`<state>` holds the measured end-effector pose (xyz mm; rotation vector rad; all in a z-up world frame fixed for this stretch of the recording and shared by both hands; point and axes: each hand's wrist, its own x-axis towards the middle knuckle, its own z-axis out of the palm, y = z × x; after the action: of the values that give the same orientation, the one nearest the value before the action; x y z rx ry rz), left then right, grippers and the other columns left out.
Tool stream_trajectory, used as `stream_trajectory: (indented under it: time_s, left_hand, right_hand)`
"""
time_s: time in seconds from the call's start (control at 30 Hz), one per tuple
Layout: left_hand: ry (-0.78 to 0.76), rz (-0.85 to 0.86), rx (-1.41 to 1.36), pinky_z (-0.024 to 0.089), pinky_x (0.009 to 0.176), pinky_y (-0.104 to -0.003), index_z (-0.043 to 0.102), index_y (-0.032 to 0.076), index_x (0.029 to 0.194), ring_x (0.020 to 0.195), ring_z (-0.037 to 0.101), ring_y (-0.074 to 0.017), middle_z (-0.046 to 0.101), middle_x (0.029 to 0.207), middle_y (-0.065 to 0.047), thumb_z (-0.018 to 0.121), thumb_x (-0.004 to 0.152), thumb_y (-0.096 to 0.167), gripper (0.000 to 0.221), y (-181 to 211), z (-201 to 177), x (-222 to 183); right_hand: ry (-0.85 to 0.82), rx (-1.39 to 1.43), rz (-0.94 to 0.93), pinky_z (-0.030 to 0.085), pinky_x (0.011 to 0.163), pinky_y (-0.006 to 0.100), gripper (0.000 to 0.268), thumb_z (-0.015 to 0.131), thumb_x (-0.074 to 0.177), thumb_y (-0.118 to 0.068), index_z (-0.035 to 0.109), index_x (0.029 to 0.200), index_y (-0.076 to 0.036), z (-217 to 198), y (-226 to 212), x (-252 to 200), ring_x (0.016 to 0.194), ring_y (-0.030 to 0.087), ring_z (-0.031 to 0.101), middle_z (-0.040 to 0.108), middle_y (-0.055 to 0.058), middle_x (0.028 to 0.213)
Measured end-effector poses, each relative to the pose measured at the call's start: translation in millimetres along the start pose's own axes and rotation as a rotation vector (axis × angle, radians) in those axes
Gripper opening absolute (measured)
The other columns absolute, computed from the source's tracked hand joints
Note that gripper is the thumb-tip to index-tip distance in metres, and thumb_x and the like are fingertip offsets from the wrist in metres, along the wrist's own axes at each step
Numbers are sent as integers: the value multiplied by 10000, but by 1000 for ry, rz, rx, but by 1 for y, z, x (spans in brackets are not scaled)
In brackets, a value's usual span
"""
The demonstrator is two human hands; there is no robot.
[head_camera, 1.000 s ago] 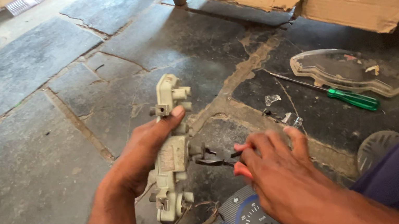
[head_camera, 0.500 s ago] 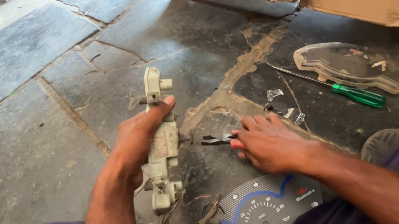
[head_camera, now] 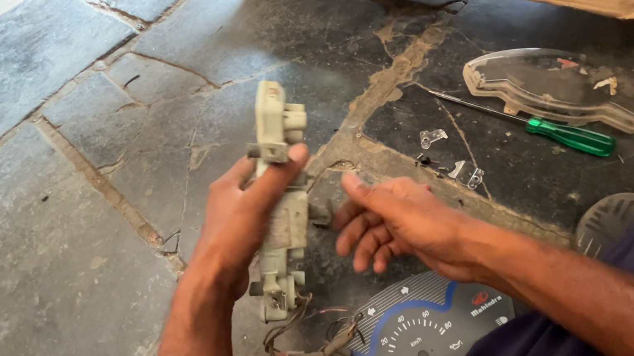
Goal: The person disassembles a vehicle instrument cluster using pliers and a screwdriver. They remove the odometer module, inspect its internal gears and wiring, and manipulate the components with their hands.
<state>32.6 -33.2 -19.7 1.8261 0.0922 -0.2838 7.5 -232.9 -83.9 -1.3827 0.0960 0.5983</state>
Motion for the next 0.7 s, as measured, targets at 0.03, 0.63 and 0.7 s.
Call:
stream_trajectory:
  time_s: [0.03,0.63,0.7]
  left_hand:
    - [-29,16,10,564,673,-343,715,88,1156,806,697,-177,725,909,-55,718,746,525,599,0,2,0]
    - [-94,-64,-119,532,579,-301,733,54,1079,690,652,-138,697,839,-54,704,818,474,496,2,10,-18]
    - [-80,-82,-168,523,574,-315,731,51,1069,680,631,-136,676,838,-40,701,830,475,488,-2,12,-16]
  right_hand:
    - [-42,20,7,542,488,255,621,455,978,-552,687,1001,23,0,-1,-1,593,166,700,745,133,786]
    - [95,-222,-309,592,635,272,261,743,872,-223,694,1006,-4,15,0,-25,700,142,713,742,83,830]
    - [284,-558,-556,603,701,273,292,790,804,-184,654,1012,-31,25,1,-34,763,130,736,754,52,854]
